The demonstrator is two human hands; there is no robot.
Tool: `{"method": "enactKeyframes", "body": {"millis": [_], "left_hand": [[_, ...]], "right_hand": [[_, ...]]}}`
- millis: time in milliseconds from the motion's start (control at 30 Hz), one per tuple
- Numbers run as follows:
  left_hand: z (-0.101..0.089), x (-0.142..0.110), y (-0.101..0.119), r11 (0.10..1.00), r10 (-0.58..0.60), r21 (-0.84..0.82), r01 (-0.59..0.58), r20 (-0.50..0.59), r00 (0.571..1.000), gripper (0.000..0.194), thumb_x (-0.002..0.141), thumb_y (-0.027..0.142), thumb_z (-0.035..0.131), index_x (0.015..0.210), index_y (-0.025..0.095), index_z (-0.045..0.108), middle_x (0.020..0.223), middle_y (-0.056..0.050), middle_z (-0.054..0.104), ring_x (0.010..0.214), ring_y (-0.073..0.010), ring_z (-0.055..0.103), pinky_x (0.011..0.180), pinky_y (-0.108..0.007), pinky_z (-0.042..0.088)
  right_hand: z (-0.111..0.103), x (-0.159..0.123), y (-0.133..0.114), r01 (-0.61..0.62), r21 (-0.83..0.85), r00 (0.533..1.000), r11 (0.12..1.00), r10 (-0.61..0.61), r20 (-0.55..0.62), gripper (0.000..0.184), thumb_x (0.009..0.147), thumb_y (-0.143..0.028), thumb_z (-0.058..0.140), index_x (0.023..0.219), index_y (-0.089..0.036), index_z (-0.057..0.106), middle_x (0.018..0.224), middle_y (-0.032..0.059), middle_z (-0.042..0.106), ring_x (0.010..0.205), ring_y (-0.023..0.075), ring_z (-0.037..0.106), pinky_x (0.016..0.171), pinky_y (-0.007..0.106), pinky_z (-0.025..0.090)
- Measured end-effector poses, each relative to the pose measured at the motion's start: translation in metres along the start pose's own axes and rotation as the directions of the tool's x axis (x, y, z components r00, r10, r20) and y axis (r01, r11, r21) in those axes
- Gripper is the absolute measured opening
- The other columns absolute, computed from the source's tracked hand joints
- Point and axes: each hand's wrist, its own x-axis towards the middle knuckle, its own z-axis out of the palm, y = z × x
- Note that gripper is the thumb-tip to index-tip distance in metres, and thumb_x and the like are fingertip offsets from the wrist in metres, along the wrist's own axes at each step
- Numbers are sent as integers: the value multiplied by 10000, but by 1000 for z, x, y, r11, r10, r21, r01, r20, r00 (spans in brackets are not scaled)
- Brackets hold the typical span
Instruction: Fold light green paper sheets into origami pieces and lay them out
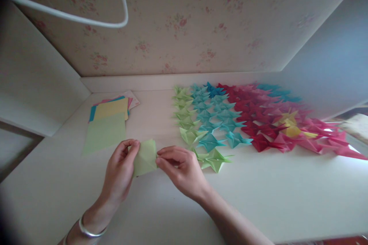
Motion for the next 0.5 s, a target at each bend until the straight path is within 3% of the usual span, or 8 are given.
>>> {"method": "enactKeyframes", "body": {"millis": [133,267,333,500], "left_hand": [[0,-1,2,1000,-8,4,8,-12,1000,338,840,538,679,903,213,613,673,59,491,575,-120,444,486,-199,343],[-2,-1,2,992,73,107,-68,-42,996,322,858,524,657,931,214,613,686,52,509,550,-124,446,482,-213,347],[-2,-2,2,979,124,172,-114,-49,991,309,867,510,649,934,210,619,675,51,504,536,-124,433,479,-218,345],[-2,-3,2,973,144,186,-137,-21,989,297,875,501,641,911,208,622,649,57,475,506,-112,377,444,-217,303]], "right_hand": [[2,-2,-2,-160,89,987,983,157,39,167,863,-326,711,815,-177,767,823,61,760,725,176,708,648,269,561],[6,-3,-3,-367,338,930,867,351,112,294,786,-419,785,887,-163,681,735,35,748,686,178,729,683,301,593],[7,-3,-4,-400,384,915,832,386,117,353,742,-419,823,904,-173,628,708,26,754,653,180,733,669,309,601],[7,-2,-2,-380,356,924,854,368,105,321,769,-360,802,931,-182,590,647,1,742,605,161,715,619,277,580]]}}
